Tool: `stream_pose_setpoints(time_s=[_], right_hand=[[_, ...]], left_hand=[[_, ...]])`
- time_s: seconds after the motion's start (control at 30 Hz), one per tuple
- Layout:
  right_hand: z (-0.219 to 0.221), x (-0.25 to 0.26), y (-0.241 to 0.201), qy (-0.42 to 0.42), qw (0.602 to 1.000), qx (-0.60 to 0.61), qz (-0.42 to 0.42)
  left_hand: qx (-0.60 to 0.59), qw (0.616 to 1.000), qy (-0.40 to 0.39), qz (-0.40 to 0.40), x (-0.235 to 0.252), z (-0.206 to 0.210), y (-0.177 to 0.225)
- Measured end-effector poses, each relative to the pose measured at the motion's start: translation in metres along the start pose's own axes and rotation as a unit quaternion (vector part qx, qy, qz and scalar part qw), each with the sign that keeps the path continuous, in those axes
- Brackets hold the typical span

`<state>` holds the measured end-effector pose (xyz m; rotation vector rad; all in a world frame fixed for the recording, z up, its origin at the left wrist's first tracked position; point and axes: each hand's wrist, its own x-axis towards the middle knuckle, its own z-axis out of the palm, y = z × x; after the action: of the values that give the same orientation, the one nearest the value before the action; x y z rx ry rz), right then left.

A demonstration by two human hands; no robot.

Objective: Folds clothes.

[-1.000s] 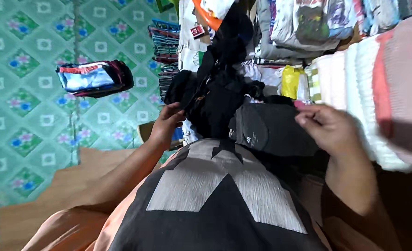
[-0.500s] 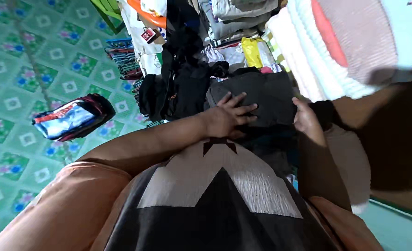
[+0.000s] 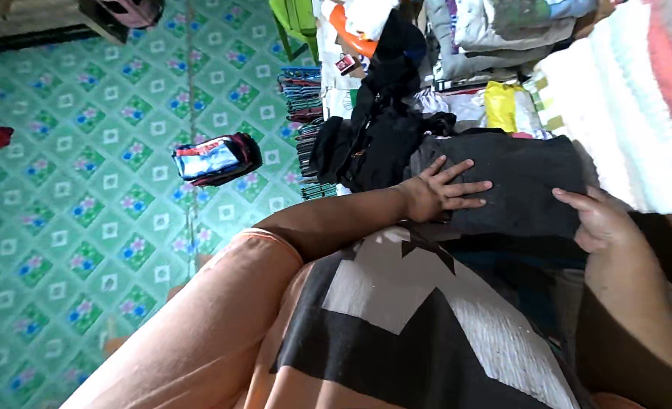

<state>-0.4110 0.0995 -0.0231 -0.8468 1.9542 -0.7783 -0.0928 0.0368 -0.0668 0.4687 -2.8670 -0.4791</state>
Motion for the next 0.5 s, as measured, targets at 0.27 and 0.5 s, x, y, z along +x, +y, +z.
stream_pose_setpoints(time_s=[0.27,0.5], right_hand=[[-0.007,-0.03,-0.065,0.002,0.996,-0.029,-0.079],[0.053,-0.068,-0.158,-0.105,0.954,-0.228,-0.167]], left_hand=[[-0.067,0.992,0.089,0.051,-0.008,0.01,-0.023],[0.005,0.995,0.072,0.062,-0.01,0.008,-0.027]])
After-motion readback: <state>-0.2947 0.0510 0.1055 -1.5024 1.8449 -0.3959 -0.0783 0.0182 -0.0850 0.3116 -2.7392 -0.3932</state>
